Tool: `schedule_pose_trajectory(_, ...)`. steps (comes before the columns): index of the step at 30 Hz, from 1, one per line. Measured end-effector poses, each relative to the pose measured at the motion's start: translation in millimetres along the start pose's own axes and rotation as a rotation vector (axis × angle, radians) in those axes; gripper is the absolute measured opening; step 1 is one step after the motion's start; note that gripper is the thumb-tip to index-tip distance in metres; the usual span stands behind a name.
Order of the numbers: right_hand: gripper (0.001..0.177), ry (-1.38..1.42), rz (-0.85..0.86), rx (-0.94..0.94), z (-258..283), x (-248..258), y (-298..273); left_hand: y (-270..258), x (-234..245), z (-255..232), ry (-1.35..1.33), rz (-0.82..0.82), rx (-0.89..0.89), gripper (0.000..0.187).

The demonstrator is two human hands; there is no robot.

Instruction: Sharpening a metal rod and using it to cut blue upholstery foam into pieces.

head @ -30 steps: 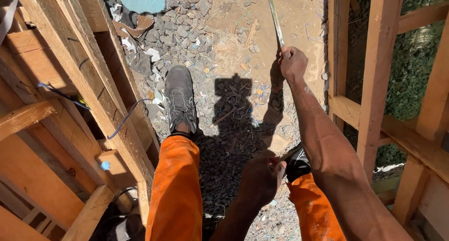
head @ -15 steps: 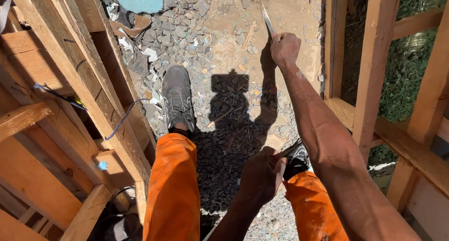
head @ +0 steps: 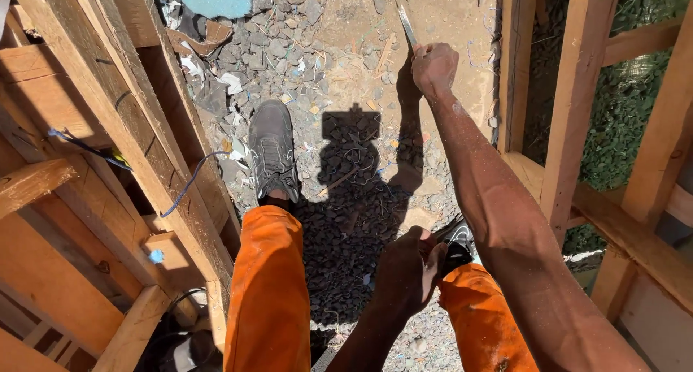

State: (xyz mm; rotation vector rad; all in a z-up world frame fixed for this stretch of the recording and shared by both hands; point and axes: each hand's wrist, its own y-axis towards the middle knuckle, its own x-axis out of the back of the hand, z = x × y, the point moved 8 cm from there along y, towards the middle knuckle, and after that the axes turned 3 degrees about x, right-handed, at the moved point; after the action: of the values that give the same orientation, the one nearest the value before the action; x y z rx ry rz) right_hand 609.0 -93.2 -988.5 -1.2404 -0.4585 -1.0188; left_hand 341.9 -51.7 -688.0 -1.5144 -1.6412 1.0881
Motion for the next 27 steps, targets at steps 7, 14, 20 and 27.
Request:
schedule_pose_trajectory(7,0.06,0.196,0.047,0.169,-28.4,86.4,-160.4,5.9,-9.5,-0.7,0.03,-0.011,0.041,0.021)
schedule_pose_trajectory(14,0.043,0.357,0.069,0.2,-11.9,41.8,-149.2,10.4,-14.9,9.8,0.084,-0.045,0.007,0.02)
schedule_pose_trajectory(20,0.025,0.154,-0.036,0.236,-33.7,-20.8,-40.6,1.0,4.6,-2.0,0.046,-0.019,-0.054,0.016)
schedule_pose_trajectory(27,0.021,-0.108,0.05,-0.044,-64.7,10.0,-22.9,1.2,-0.9,-13.4,0.078,-0.002,-0.052,0.027)
